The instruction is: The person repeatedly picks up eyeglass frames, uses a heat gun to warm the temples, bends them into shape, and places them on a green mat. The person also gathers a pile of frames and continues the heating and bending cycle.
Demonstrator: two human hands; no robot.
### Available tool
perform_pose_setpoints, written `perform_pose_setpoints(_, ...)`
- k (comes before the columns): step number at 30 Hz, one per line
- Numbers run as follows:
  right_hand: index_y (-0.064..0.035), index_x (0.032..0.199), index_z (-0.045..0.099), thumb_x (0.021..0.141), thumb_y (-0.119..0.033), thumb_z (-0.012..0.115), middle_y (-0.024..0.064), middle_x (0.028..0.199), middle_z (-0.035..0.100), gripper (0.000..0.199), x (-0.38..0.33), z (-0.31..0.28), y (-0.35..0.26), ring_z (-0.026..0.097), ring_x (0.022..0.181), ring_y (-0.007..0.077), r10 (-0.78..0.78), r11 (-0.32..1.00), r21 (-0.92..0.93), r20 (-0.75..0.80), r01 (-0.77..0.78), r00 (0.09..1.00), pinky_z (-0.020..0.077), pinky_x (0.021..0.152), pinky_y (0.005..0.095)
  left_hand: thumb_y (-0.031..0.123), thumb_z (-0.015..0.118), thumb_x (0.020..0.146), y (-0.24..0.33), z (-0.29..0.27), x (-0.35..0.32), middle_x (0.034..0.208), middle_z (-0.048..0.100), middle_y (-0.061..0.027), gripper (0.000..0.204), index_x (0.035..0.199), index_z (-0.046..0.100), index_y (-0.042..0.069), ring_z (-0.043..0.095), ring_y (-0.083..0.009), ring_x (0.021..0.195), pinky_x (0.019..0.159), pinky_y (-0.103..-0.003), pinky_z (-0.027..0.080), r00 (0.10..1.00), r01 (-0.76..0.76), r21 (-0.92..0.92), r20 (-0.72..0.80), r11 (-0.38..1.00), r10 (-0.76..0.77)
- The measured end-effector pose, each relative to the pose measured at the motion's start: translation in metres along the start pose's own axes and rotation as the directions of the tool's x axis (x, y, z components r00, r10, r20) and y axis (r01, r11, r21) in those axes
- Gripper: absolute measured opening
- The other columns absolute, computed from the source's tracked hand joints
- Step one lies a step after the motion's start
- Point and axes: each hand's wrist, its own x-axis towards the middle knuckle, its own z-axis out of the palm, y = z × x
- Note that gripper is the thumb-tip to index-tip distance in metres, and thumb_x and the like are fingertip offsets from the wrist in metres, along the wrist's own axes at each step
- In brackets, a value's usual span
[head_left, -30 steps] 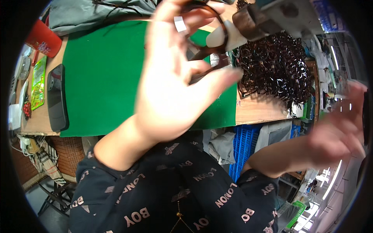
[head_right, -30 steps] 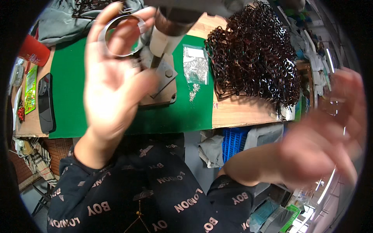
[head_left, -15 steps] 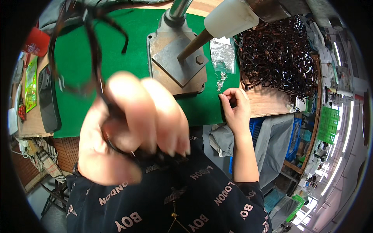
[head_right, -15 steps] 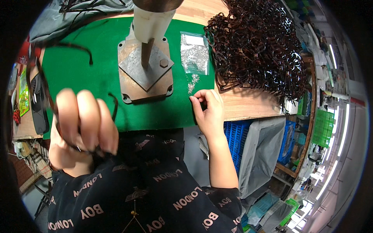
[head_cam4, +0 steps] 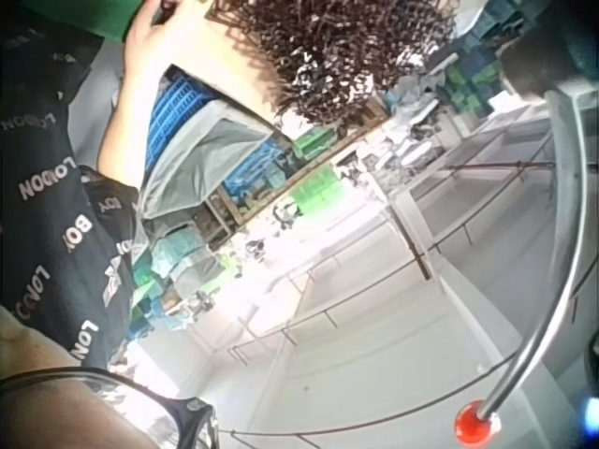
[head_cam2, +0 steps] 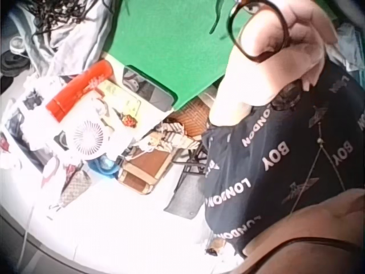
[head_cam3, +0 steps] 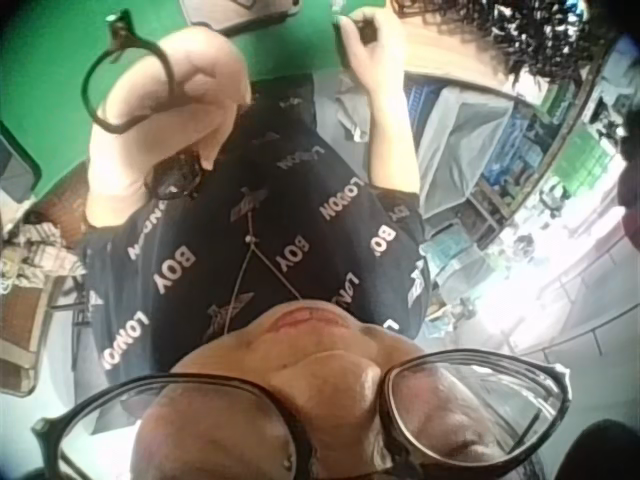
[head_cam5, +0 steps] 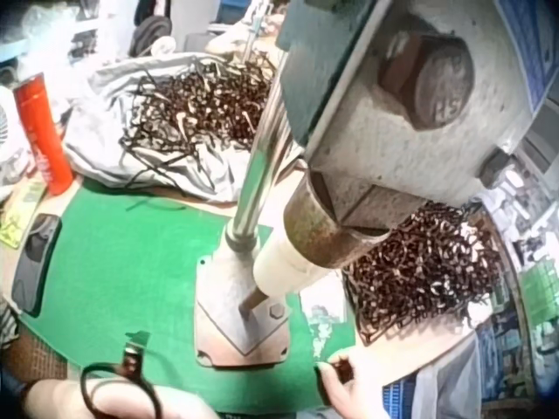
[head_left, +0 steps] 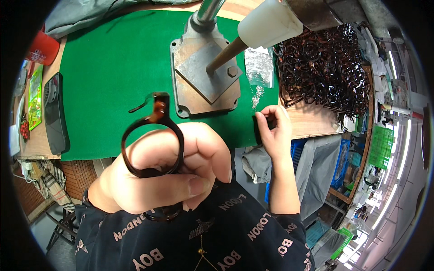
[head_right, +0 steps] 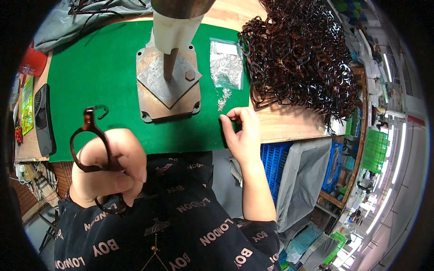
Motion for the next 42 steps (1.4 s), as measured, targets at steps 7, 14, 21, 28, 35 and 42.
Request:
perform_pose_setpoints(7,-0.0024,0.080,0.057,0.074,0.001,0.065,0.0087,0.078,0.054,0.011,-0.002,-0.010,0.008,0.054,0.073,0.0227,-0.039,0.999,0.027,0.093,0.037,0.995,0.0437,0.067,0.0310,-0.006,0.043,0.082,-0.006,-0.011,0.002,0.066,0.049,-0.0014,0.021,0.102,0.051,-0.005,0.052,-0.0099,0.060,0.053,-0.021,0.041,0.978,0.079,0.090,0.186,0.993,-0.095)
perform_pose_setpoints(14,-0.0040,0.079,0.058,0.073,0.000,0.066,0.0088,0.076,0.056,0.011,0.002,-0.006,0.004,0.054,0.074,0.0259,-0.217,0.968,-0.106,0.109,0.228,0.970,0.0426,0.069,0.0347,-0.004,0.043,0.083,-0.008,-0.012,0.006,0.068,0.049,-0.0008,0.021,0.102,0.052,-0.003,0.053,-0.0088,0.062,0.053,-0.021,0.042,0.962,0.125,0.122,0.226,0.985,-0.150)
perform_pose_setpoints(21,-0.0044,0.080,0.059,0.072,0.000,0.068,0.0090,0.077,0.057,0.013,-0.003,-0.004,0.010,0.055,0.075,0.0265,-0.100,0.995,0.030,0.069,0.098,0.993,0.0431,0.069,0.0347,-0.002,0.043,0.084,-0.010,-0.013,0.007,0.069,0.050,-0.0005,0.021,0.104,0.051,-0.002,0.052,-0.0079,0.064,0.054,-0.020,0.042,0.957,0.144,0.135,0.234,0.980,-0.172)
perform_pose_setpoints(28,-0.0041,0.081,0.059,0.072,-0.001,0.067,0.0099,0.078,0.057,0.012,0.000,-0.003,0.008,0.054,0.075,0.0281,-0.247,0.966,-0.063,0.075,0.252,0.966,0.0431,0.069,0.0354,-0.002,0.042,0.085,-0.014,-0.015,0.010,0.069,0.051,-0.0011,0.021,0.105,0.049,-0.001,0.050,-0.0073,0.062,0.053,-0.020,0.041,0.945,0.176,0.192,0.242,0.966,-0.220)
perform_pose_setpoints(35,-0.0030,0.083,0.055,0.076,-0.002,0.062,0.0128,0.080,0.055,0.010,0.012,-0.010,-0.018,0.053,0.076,0.0324,-0.280,0.924,-0.184,0.275,0.336,0.920,0.0424,0.069,0.0387,-0.001,0.050,0.083,-0.018,-0.013,0.017,0.065,0.051,-0.0034,0.022,0.104,0.046,-0.006,0.052,-0.0110,0.059,0.052,-0.022,0.038,0.922,0.228,0.066,0.307,0.971,-0.238)
perform_pose_setpoints(42,-0.0011,0.083,0.053,0.074,0.006,0.060,0.0127,0.082,0.058,0.013,0.023,0.001,-0.100,0.059,0.077,0.0281,-0.461,0.777,0.527,0.106,0.343,0.881,0.0478,0.070,0.0346,0.004,0.048,0.085,-0.022,-0.017,0.013,0.065,0.054,-0.0039,0.019,0.102,0.046,-0.004,0.053,-0.0104,0.059,0.053,-0.022,0.038,0.896,0.214,0.119,0.372,0.969,-0.244)
